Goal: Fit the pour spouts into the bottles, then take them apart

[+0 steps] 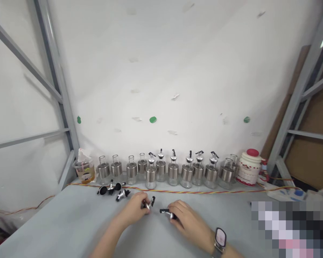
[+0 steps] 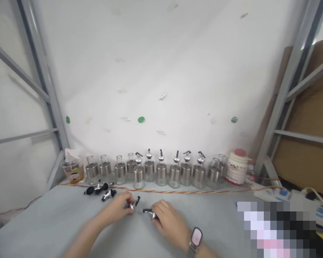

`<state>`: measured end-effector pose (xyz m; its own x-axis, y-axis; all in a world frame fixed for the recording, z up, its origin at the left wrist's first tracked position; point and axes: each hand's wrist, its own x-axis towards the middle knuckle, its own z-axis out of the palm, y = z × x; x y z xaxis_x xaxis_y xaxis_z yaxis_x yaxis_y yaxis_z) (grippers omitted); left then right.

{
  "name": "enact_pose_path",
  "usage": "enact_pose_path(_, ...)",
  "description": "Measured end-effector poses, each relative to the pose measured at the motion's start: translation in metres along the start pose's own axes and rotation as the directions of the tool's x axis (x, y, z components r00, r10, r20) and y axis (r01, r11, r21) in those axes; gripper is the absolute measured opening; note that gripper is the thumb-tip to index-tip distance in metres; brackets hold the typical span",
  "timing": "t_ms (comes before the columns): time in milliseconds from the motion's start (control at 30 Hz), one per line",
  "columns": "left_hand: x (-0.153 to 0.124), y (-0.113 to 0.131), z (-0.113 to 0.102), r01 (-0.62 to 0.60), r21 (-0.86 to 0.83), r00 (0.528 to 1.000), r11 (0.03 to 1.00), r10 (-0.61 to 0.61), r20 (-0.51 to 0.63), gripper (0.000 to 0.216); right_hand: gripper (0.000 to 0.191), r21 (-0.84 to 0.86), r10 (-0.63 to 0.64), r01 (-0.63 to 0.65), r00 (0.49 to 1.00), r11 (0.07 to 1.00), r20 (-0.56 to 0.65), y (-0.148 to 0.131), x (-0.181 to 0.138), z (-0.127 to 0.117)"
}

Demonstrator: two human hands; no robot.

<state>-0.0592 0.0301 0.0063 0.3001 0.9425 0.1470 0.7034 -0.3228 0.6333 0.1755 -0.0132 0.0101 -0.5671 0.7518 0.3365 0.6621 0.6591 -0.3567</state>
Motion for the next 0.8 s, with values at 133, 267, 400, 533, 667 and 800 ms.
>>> enact_pose_path(133,0.007,-0.008,-0.004,0.060,0.009,0.987,0.998,-0.058,-0.147,0.018,0.015,0.033,0.035,-0.035,0.999,0.999,-0.019,0.001,-0.004,0.002)
enact_pose_path(267,0.004,0.000,-0.013,0.027,-0.200,0.985,0.979,-0.060,-0.159,0.021,0.009,0.069,0.084,-0.082,0.996,0.994,-0.035,0.004,-0.007,0.001)
enact_pose_path(400,-0.003,0.007,-0.009,0.017,-0.325,0.997,0.946,0.010,0.082,0.032,0.004,0.113,0.120,-0.115,0.992,0.987,-0.037,0.008,-0.007,0.000)
enact_pose_path(533,0.001,0.002,0.002,0.003,-0.383,0.994,0.924,-0.043,-0.097,0.028,0.005,0.153,0.132,-0.126,0.991,0.980,-0.031,0.010,-0.007,-0.001)
enact_pose_path(667,0.008,-0.001,-0.009,-0.050,-0.447,0.945,0.893,-0.103,-0.312,0.024,0.009,0.201,0.132,-0.125,0.991,0.971,-0.022,0.011,-0.008,0.000)
enact_pose_path(800,0.011,0.006,-0.040,-0.112,-0.528,0.869,0.842,-0.175,-0.463,0.030,0.011,0.237,0.181,-0.171,0.983,0.956,-0.023,0.012,-0.009,0.001)
